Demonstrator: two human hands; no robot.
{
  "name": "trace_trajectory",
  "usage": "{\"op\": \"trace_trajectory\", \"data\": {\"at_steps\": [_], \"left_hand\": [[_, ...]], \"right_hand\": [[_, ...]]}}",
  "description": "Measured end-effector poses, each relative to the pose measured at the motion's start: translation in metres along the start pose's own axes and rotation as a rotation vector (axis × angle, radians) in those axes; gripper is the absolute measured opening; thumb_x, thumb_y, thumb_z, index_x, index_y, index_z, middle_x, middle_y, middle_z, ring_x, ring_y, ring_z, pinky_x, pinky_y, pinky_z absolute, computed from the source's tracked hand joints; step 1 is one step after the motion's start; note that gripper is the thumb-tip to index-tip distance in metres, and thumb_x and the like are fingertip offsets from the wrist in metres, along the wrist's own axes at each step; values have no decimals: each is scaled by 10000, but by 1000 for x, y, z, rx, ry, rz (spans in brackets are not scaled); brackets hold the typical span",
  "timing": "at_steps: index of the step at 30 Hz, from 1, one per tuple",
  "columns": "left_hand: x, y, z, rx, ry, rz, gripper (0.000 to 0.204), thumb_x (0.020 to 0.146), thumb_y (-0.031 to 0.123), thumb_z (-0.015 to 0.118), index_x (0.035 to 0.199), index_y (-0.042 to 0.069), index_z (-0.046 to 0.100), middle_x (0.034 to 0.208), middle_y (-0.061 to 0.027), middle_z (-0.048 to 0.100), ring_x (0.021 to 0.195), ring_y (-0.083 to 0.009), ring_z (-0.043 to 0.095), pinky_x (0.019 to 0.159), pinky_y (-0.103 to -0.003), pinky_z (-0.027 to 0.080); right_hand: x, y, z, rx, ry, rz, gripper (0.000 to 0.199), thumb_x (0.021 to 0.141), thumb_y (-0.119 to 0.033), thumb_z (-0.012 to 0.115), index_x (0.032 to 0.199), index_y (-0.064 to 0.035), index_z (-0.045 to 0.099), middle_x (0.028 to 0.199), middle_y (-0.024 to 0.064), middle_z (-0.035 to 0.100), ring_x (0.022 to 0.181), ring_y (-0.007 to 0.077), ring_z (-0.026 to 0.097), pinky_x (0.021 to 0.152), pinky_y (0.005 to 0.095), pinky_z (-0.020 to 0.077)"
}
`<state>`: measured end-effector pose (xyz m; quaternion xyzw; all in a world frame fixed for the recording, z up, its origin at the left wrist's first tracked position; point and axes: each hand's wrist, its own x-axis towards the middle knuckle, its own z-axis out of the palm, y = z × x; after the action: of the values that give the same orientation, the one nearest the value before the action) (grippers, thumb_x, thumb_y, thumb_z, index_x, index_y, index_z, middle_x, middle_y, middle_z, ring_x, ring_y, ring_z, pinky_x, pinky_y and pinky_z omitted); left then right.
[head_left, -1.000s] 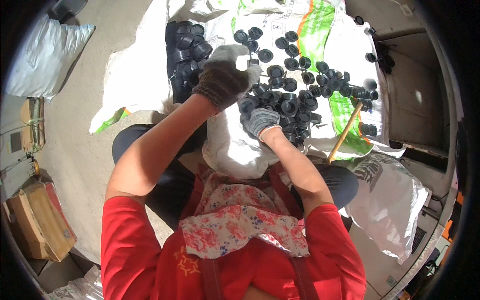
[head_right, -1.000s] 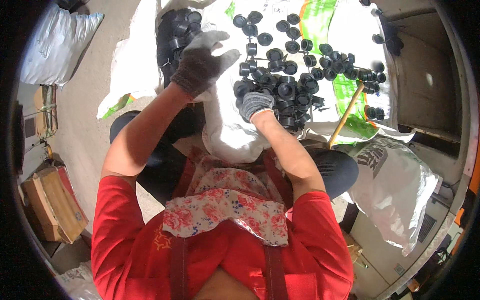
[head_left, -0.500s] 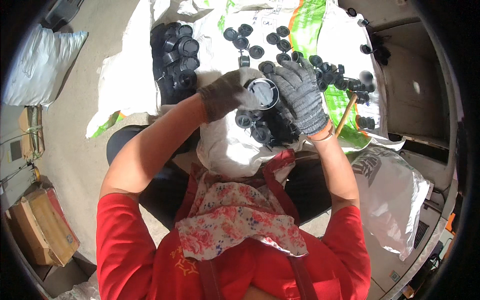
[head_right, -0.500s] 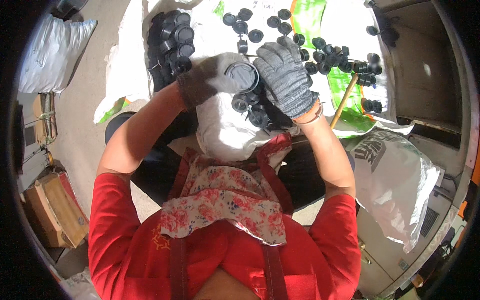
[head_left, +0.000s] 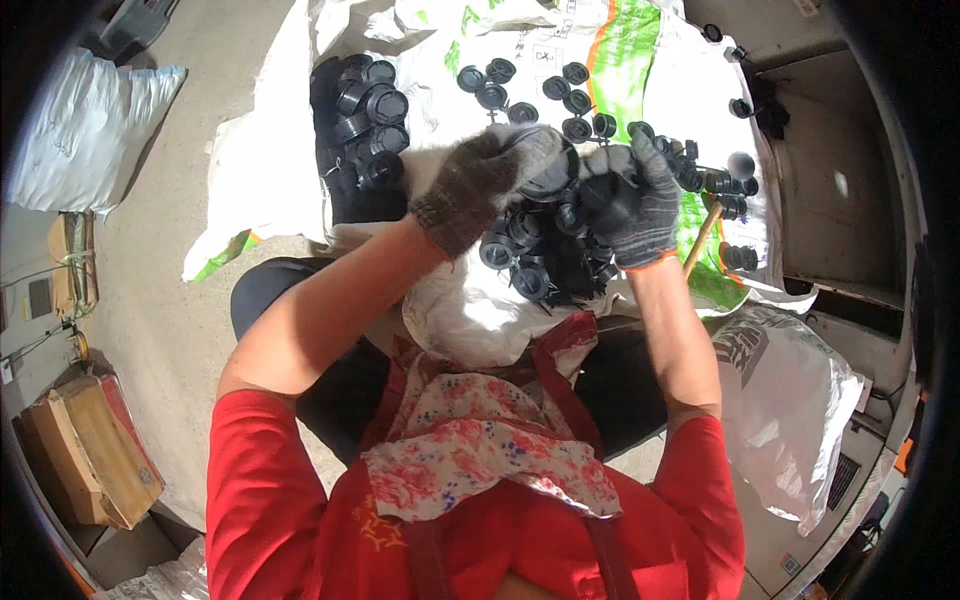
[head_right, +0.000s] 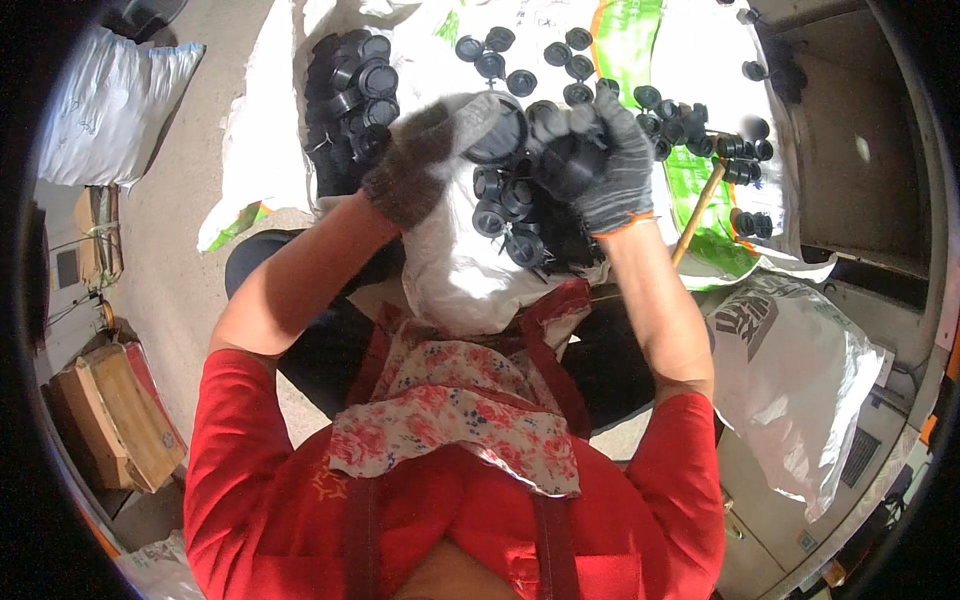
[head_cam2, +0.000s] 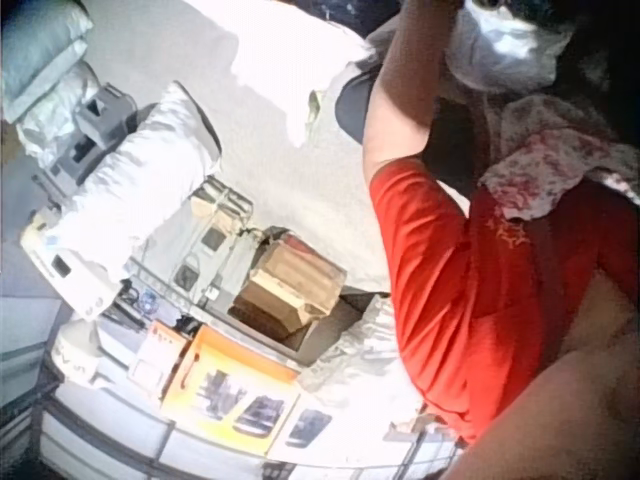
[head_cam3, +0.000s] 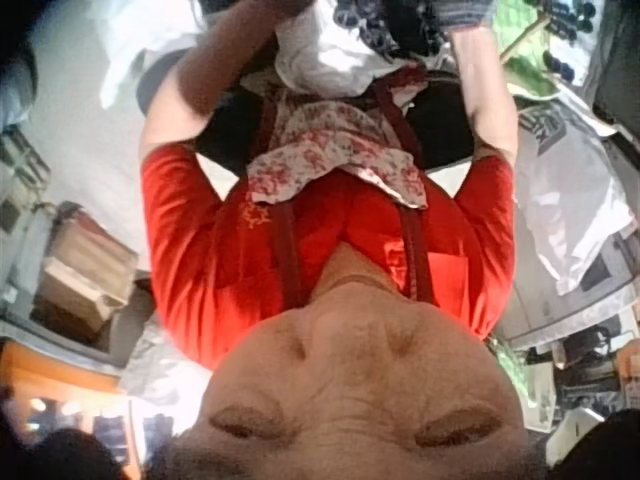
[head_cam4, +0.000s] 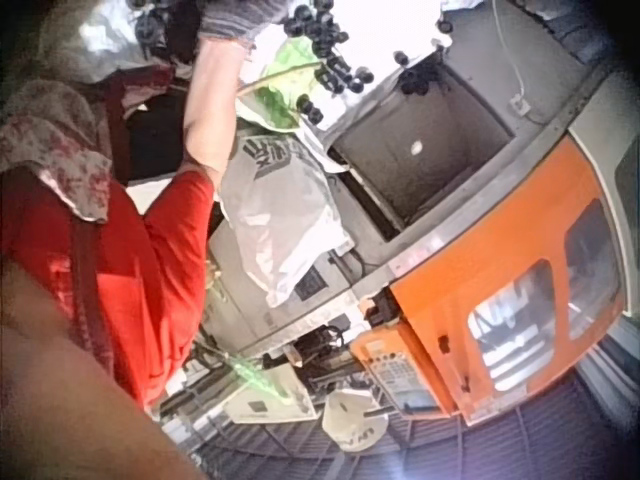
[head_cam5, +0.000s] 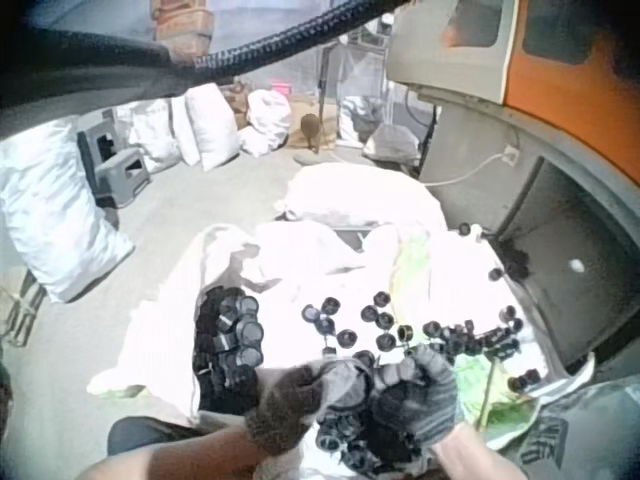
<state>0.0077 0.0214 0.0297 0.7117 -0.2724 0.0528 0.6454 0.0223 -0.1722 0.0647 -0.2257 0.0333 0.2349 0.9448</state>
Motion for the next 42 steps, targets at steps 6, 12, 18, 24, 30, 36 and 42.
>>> {"op": "trace_trajectory", "data": {"at_steps": [6, 12, 18, 24, 30, 36, 42], "left_hand": [[-6, -4, 3, -1117, -31, -548, 541, 826, 243, 682, 1251, 18, 433, 1180, -165, 539, 1112, -257, 553, 942, -387, 493], [-4, -2, -14, 191, 99, -9, 502, 684, 274, 750, 1102, 65, 569, 1049, -158, 585, 847, -271, 603, 762, -393, 503], [3, 8, -56, 1064, 379, 83, 542, 687, 369, 760, 1061, 14, 593, 1060, -190, 579, 990, -328, 574, 866, -438, 469], [-18, -21, -29, 694, 160, 62, 540, 741, 275, 748, 1145, -4, 522, 1053, -180, 575, 959, -302, 565, 865, -384, 484], [-11, -16, -10, -99, -147, -773, 728, 803, 306, 707, 1353, 7, 336, 1255, -206, 516, 1161, -311, 490, 942, -373, 456], [-9, -5, 0, -285, -457, -471, 709, 763, 312, 749, 1269, -62, 420, 1096, -165, 619, 992, -244, 615, 893, -322, 495], [-1, 6, 18, 643, -272, -33, 505, 709, 163, 731, 1151, -9, 557, 967, -232, 598, 917, -320, 609, 849, -392, 497]], "right_hand": [[27, 28, -4, -1191, 191, -530, 286, 898, -200, 561, 1071, 25, 596, 997, 111, 639, 903, 194, 608, 834, 312, 491], [54, 36, -41, -1792, 153, -756, 256, 788, 23, 500, 1020, 1, 606, 948, 168, 644, 890, 298, 637, 792, 359, 511], [43, 33, -115, -2698, 15, 414, 452, 778, -100, 522, 1219, -1, 532, 1267, 203, 522, 1167, 338, 513, 929, 388, 447], [22, 42, -177, -2911, 3, 264, 506, 768, -232, 550, 1250, -80, 541, 1360, 185, 400, 1295, 382, 330, 1028, 535, 284], [1, 6, -105, -2435, -214, -501, 366, 709, -126, 638, 1058, -20, 611, 1153, 208, 529, 1149, 398, 447, 1002, 481, 350], [-17, 3, -30, -2321, -564, -777, 367, 732, -107, 625, 1082, -16, 561, 1136, 153, 539, 1127, 345, 496, 1023, 502, 344], [-21, -9, -30, -2040, -404, 13, 150, 785, -132, 587, 884, -39, 652, 789, 88, 618, 778, 235, 632, 739, 330, 511]]}}
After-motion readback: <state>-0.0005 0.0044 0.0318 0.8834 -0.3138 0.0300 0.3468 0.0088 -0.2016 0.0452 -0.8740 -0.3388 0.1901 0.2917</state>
